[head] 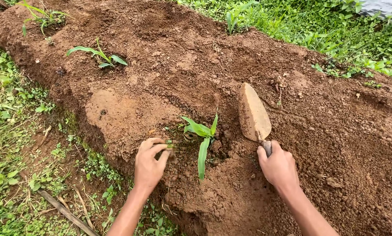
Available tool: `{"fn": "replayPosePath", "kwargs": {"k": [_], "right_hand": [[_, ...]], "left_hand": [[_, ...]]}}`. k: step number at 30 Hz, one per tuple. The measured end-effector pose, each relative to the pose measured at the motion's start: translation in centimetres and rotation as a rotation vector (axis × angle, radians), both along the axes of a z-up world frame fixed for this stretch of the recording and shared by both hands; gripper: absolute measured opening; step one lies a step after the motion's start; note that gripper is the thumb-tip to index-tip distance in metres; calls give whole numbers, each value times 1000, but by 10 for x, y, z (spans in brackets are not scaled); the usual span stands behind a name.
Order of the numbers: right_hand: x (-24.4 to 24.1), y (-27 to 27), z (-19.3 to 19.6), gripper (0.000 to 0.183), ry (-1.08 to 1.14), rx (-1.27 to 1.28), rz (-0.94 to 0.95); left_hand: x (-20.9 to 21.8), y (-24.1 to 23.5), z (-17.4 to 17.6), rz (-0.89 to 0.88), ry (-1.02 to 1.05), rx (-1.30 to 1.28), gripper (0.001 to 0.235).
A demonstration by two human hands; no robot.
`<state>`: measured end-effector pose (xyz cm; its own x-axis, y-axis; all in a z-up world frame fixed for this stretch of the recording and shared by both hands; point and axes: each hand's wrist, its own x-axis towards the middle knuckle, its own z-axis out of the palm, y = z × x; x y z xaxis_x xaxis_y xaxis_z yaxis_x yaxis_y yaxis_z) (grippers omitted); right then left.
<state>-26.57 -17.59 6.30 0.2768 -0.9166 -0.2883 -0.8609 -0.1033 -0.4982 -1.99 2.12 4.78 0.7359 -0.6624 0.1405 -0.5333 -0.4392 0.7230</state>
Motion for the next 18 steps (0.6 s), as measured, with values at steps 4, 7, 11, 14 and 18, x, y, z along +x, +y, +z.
{"fn": "replayPosePath", "kwargs": {"k": [4, 7, 11, 14, 18], "right_hand": [[1, -1, -1, 39, 3, -22, 2], [1, -1, -2, 39, 21, -29, 13], [3, -1, -3, 36, 18, -31, 3], [3, -3, -5, 39, 36, -37, 13], [6, -4, -3, 41, 74, -39, 17]], "left_hand": [[87, 57, -27, 352, -126, 11, 13], [113, 59, -31, 404, -159, 254, 44], [67, 1, 11, 456, -95, 327, 71], [33, -34, 33, 12, -334, 194, 56], [29, -69, 8, -78, -166, 351, 32]]}}
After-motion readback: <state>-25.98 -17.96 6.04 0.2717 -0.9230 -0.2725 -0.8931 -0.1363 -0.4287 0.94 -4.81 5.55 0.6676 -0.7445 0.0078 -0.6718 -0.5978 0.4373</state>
